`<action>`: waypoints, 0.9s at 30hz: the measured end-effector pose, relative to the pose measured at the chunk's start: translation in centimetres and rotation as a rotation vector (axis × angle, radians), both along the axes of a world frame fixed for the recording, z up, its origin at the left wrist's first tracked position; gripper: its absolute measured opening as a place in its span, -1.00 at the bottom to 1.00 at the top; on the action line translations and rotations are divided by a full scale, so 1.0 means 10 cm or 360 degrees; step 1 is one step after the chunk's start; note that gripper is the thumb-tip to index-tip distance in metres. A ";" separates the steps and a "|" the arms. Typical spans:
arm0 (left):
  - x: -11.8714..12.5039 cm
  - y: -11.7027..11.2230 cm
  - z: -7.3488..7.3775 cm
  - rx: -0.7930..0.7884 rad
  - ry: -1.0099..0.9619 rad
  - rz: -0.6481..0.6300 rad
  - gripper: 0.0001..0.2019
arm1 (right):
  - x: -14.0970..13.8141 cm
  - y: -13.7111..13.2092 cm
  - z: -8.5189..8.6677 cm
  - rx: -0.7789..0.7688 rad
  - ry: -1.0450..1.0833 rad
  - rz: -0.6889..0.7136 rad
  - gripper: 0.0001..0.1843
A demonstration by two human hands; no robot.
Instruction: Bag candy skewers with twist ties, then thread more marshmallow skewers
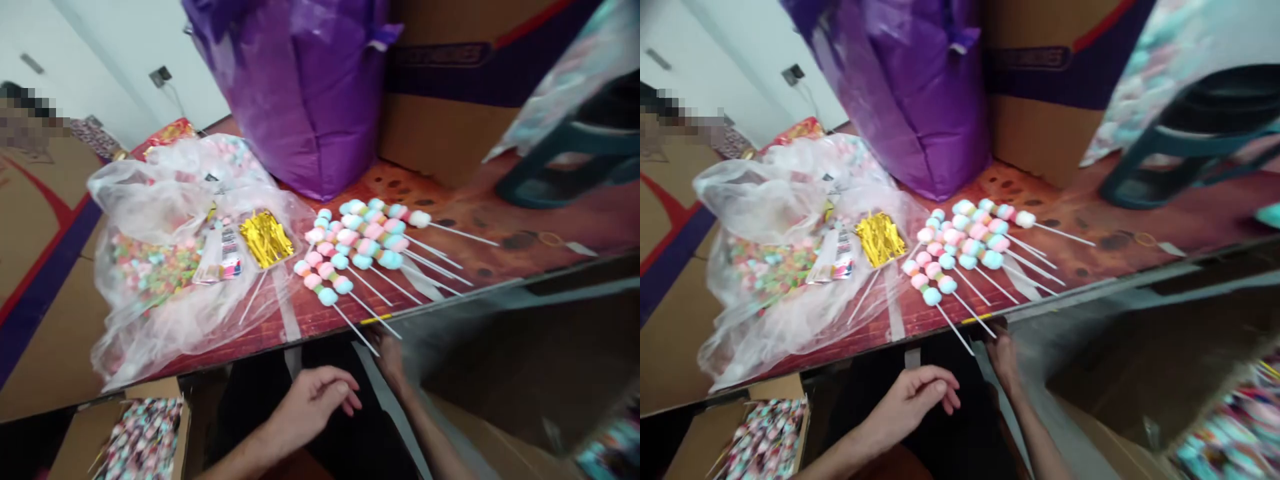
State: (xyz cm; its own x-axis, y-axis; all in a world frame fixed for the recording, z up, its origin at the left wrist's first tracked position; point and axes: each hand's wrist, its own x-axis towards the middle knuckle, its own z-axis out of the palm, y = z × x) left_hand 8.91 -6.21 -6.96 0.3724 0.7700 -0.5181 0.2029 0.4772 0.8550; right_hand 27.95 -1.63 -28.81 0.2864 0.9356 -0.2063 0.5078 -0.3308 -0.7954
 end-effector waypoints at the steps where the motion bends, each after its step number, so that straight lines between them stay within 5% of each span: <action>1: -0.07 -0.01 0.09 0.0049 -0.0033 0.0020 -0.45 | 0.06 -0.10 0.04 -0.0024 -0.0015 -0.0008 -0.62; 5: -0.47 0.08 0.49 0.0423 0.0002 0.0327 -0.58 | 0.17 -0.48 0.33 -0.0048 0.0129 -0.0139 -0.51; 9: -1.00 0.52 0.77 0.1011 0.0288 0.0932 -0.79 | -0.08 -0.63 0.97 0.0281 0.0258 -0.0063 -0.57; 14: -1.46 1.42 0.78 0.1627 0.1057 0.0768 -0.88 | -0.79 -0.59 1.89 0.0760 0.0333 0.0640 -0.79; 18: -1.57 1.82 0.64 0.1590 0.1291 0.0552 -0.86 | -1.16 -0.53 2.30 0.0835 0.0405 0.1067 -0.79; 23: -1.52 1.69 0.60 0.1571 0.1218 0.0805 -0.89 | -1.29 -0.41 2.48 0.0697 0.0582 0.1088 -0.77; 27: -1.35 1.26 0.72 0.1730 0.0925 0.1051 -0.89 | -1.51 -0.23 2.56 0.0391 0.1094 0.0576 -0.77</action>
State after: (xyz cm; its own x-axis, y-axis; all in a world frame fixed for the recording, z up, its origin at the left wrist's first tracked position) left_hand -4.64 6.44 0.21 -0.2718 0.8276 0.4911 0.6524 -0.2167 0.7262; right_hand 12.87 -3.90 -3.21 -0.1581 0.9874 -0.0025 -0.0786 -0.0151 -0.9968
